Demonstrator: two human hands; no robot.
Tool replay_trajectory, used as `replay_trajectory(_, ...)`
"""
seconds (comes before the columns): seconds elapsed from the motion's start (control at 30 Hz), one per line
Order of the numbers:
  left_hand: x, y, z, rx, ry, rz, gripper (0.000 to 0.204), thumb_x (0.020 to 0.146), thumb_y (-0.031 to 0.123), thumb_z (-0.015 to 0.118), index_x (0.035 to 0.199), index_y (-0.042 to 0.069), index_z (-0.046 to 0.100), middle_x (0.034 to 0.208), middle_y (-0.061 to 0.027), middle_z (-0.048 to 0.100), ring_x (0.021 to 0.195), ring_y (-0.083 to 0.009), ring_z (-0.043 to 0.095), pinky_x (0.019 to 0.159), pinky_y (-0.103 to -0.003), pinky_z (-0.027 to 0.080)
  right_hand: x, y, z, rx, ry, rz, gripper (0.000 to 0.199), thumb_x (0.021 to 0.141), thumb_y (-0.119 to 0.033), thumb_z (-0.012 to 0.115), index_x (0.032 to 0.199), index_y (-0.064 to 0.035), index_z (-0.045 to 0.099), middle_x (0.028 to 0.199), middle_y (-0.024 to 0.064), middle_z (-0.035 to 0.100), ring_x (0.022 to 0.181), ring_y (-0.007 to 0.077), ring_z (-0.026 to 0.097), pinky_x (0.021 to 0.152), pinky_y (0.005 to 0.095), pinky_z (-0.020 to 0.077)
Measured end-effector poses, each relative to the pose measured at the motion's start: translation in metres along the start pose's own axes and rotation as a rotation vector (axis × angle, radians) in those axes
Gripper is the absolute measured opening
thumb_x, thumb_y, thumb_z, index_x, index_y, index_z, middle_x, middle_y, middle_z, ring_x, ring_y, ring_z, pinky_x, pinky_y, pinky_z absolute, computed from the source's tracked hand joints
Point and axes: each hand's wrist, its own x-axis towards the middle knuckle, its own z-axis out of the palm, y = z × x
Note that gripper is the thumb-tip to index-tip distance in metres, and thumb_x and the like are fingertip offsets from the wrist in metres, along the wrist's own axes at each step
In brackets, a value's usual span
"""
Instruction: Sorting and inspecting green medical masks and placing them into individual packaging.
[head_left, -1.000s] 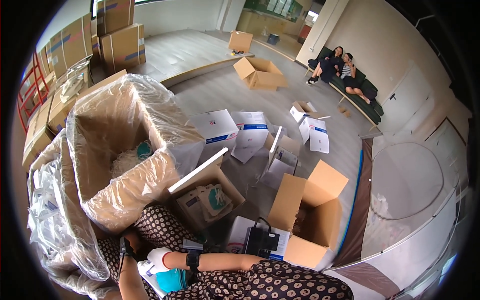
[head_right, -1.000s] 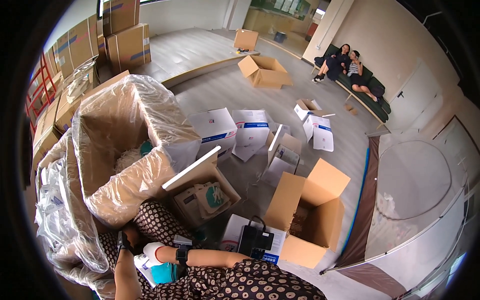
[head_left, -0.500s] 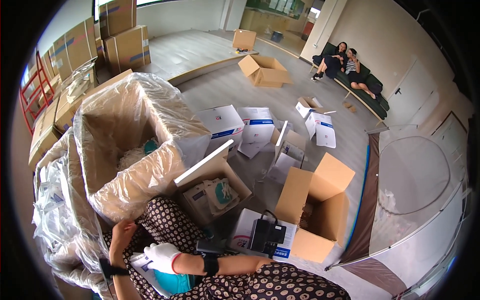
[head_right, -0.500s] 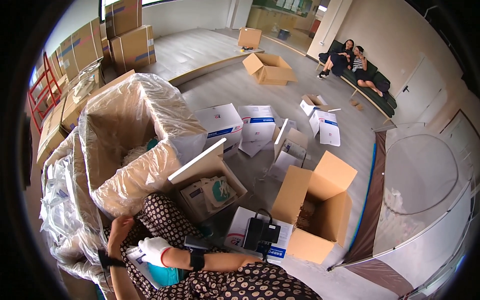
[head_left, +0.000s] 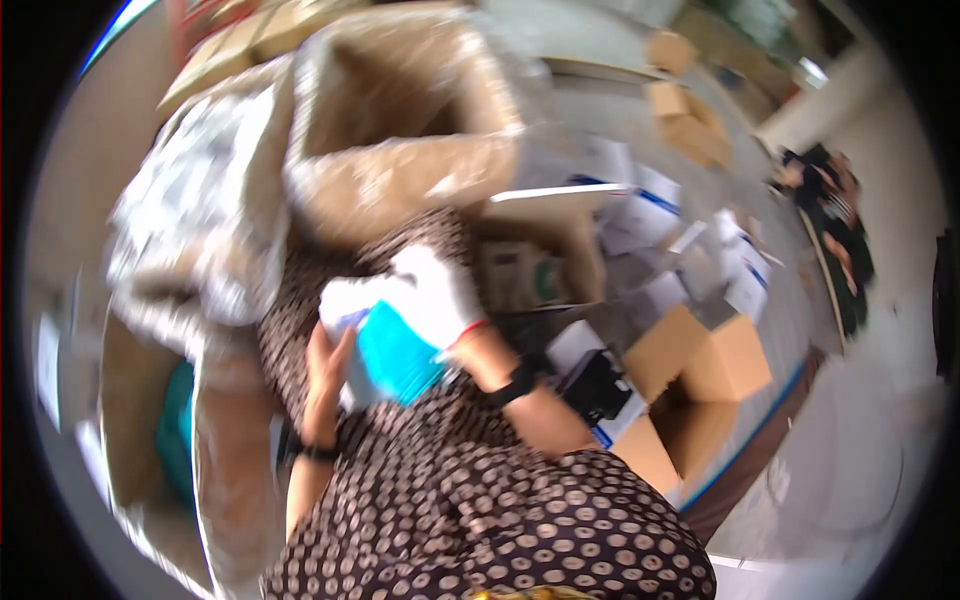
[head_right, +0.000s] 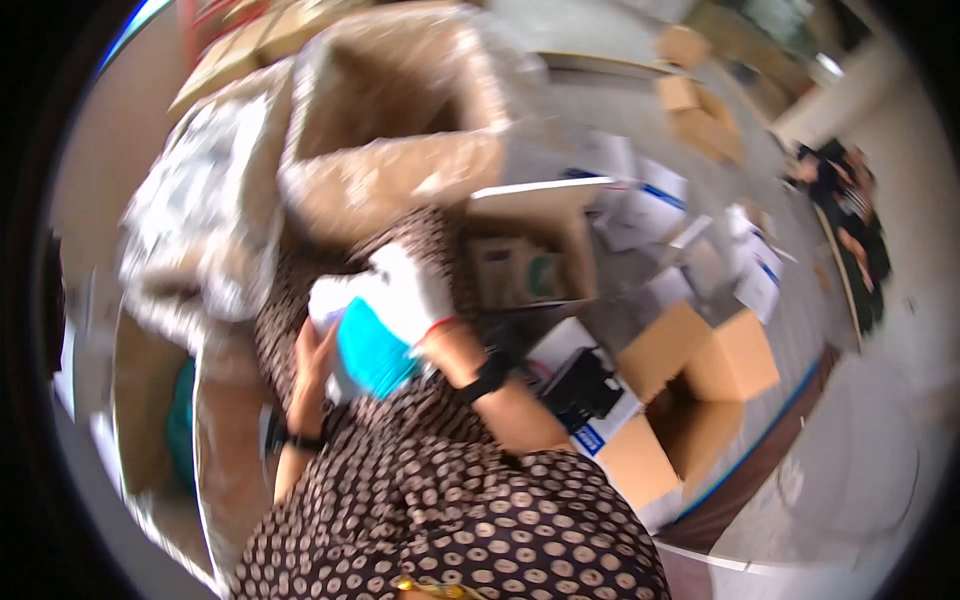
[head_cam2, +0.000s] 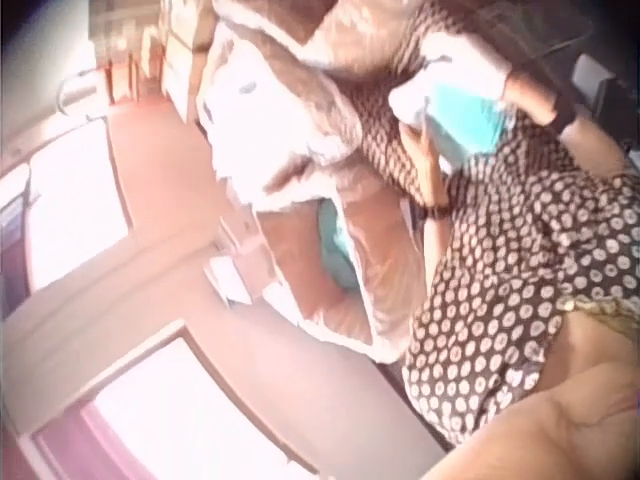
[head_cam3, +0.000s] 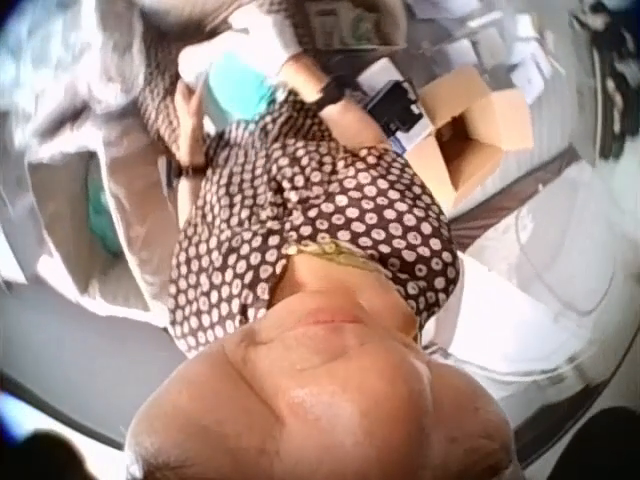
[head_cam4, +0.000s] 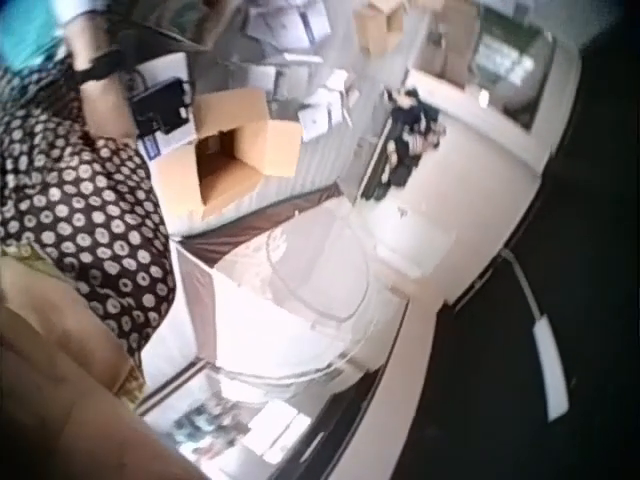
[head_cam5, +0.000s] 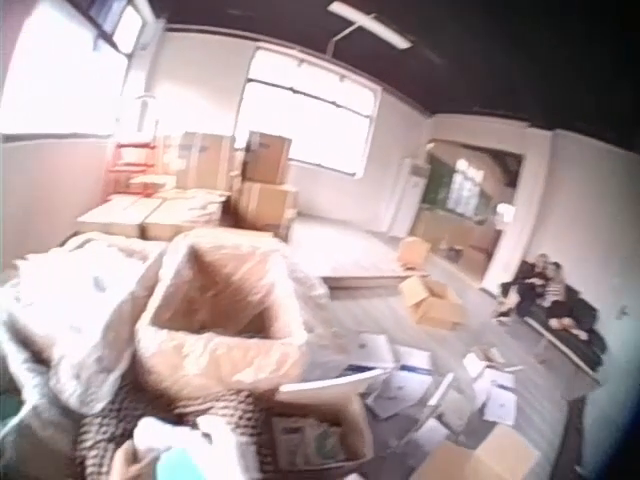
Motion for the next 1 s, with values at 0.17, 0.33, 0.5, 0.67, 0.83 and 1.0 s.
replay_trajectory(0.17, 0.021, -0.015, 0.034, 0.501, 0.244, 0.123, 0.043, 0.086, 0.027, 0.065, 0.114, -0.002, 0.047, 0.098, -0.0280, 0.062, 0.087, -0.0443, 0.061, 0.076, -0.047, 0.048, 0.004, 0.021, -0.039, 0.038, 0.132, 0.121, 0.019, 0.087, -0.020, 0.063, 0.082, -0.0013, 0.066, 0.076, 0.0157, 0.066, 0.067, 0.0281, 0.065, 0.061, 0.0365, 0.0493)
replay_trajectory(0.33, 0.021, 0.007, 0.023, 0.531, 0.215, 0.140, 0.032, 0.089, 0.018, 0.062, 0.111, 0.000, 0.048, 0.093, -0.0247, 0.064, 0.086, -0.0409, 0.063, 0.074, -0.046, 0.049, -0.015, 0.033, -0.039, 0.046, 0.184, 0.166, 0.023, 0.088, -0.023, 0.063, 0.087, -0.0001, 0.067, 0.077, 0.0161, 0.067, 0.068, 0.0245, 0.065, 0.065, 0.0350, 0.0497)
replay_trajectory(0.5, 0.024, -0.005, 0.008, 0.802, -0.057, -0.126, 0.042, 0.087, 0.021, 0.063, 0.119, -0.001, 0.048, 0.096, -0.0234, 0.064, 0.092, -0.0399, 0.062, 0.082, -0.046, 0.049, -0.021, 0.039, -0.029, 0.034, 0.128, 0.137, 0.024, 0.090, -0.024, 0.059, 0.087, -0.0006, 0.066, 0.078, 0.0162, 0.066, 0.070, 0.0276, 0.065, 0.066, 0.0358, 0.0497)
replay_trajectory(0.67, 0.001, 0.052, 0.020, 0.794, 0.217, 0.514, 0.036, 0.085, 0.021, 0.069, 0.114, 0.002, 0.060, 0.098, -0.0162, 0.064, 0.091, -0.0320, 0.063, 0.081, -0.039, 0.051, -0.022, 0.031, -0.025, 0.005, 0.170, 0.116, 0.024, 0.090, -0.024, 0.059, 0.088, -0.0010, 0.065, 0.078, 0.0159, 0.065, 0.070, 0.0276, 0.065, 0.065, 0.0354, 0.0497)
replay_trajectory(0.83, -0.026, 0.092, 0.048, 0.223, -0.058, 0.253, 0.032, 0.080, 0.025, 0.077, 0.102, 0.004, 0.069, 0.097, -0.0063, 0.068, 0.081, -0.0133, 0.063, 0.069, -0.025, 0.049, -0.026, 0.023, -0.017, -0.014, 0.143, 0.158, 0.022, 0.091, -0.022, 0.058, 0.090, -0.0012, 0.065, 0.079, 0.0159, 0.066, 0.070, 0.0268, 0.066, 0.065, 0.0341, 0.0500)
replay_trajectory(1.0, -0.019, 0.065, 0.049, 0.215, -0.143, 0.145, 0.035, 0.081, 0.023, 0.076, 0.109, 0.004, 0.067, 0.104, -0.0058, 0.066, 0.077, -0.0106, 0.058, 0.068, -0.026, 0.051, -0.036, 0.011, -0.016, 0.497, -0.097, 0.433, 0.020, 0.094, -0.012, 0.050, 0.090, 0.0013, 0.065, 0.080, 0.0136, 0.066, 0.069, 0.0218, 0.065, 0.062, 0.0310, 0.0495)
